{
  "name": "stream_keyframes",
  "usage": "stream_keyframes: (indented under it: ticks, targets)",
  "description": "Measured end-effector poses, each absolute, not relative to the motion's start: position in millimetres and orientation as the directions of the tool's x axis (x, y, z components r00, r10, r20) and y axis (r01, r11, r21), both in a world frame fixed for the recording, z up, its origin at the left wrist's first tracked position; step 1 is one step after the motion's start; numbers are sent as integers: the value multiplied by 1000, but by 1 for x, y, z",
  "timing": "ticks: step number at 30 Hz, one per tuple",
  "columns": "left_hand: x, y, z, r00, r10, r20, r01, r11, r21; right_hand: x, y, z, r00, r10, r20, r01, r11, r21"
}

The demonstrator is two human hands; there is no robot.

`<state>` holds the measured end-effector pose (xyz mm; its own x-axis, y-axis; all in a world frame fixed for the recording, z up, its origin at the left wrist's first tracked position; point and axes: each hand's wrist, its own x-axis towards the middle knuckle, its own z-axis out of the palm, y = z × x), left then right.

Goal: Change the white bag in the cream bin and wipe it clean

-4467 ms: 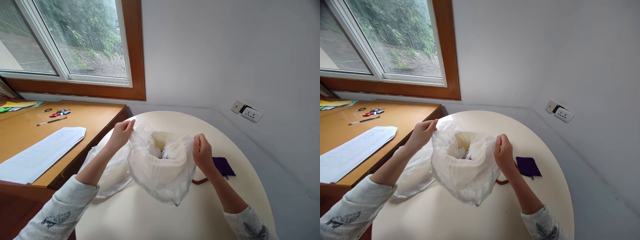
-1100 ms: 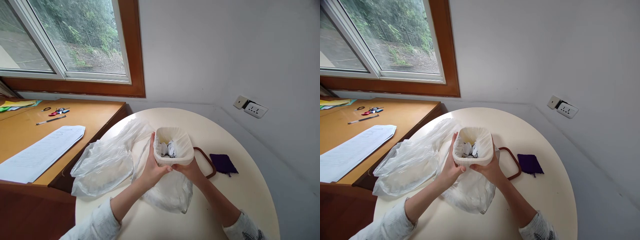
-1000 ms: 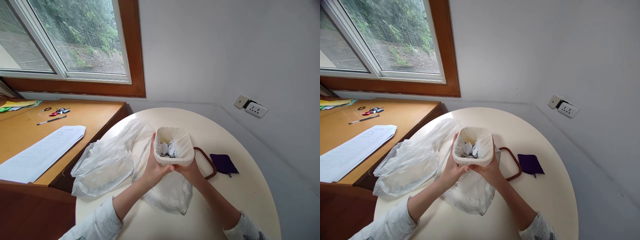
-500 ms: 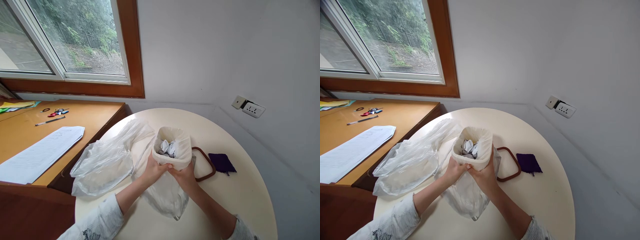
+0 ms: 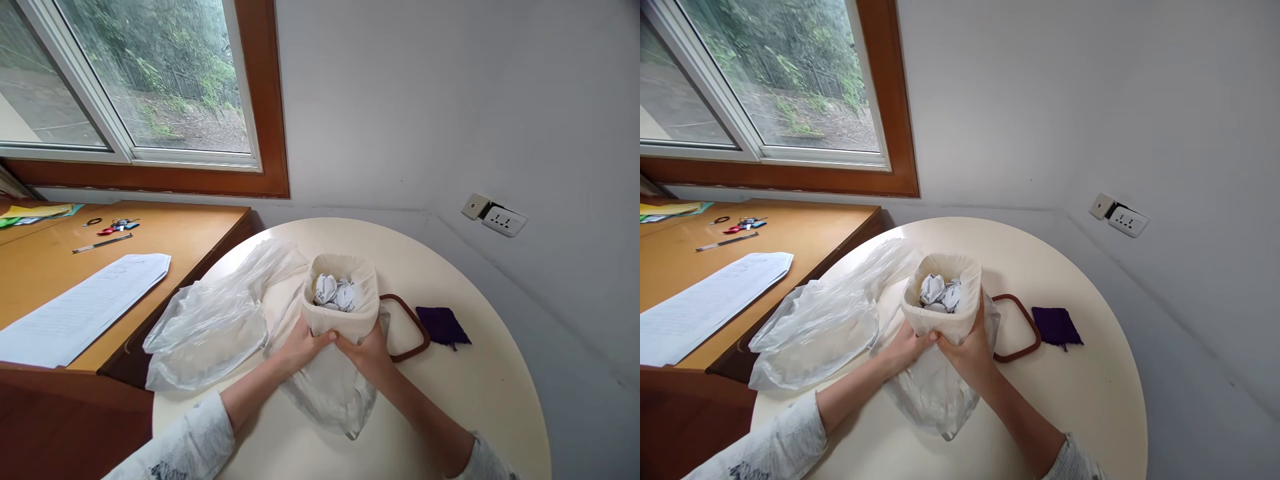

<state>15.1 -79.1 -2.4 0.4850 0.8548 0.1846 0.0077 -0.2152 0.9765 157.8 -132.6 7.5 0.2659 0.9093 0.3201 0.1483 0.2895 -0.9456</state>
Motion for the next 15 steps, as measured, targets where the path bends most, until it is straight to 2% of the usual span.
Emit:
stream_keyframes:
  ticks: [4,7,12,15]
  targets:
    - [2,-77,5,568,810,147,28,-198,980,167,-136,11,171,942,288,131,268,-954]
    - [-5,-76,16,561,807,185,-12,-216,976,175,-138,14,135,956,260,-8,263,-965]
    - [-9,-73,42,404,862,306,-128,-278,952,186,-136,23,156,927,341,-265,372,-890]
    - [0,-71,57,336,904,266,-243,-190,951,187,-127,34,213,931,297,-327,355,-876]
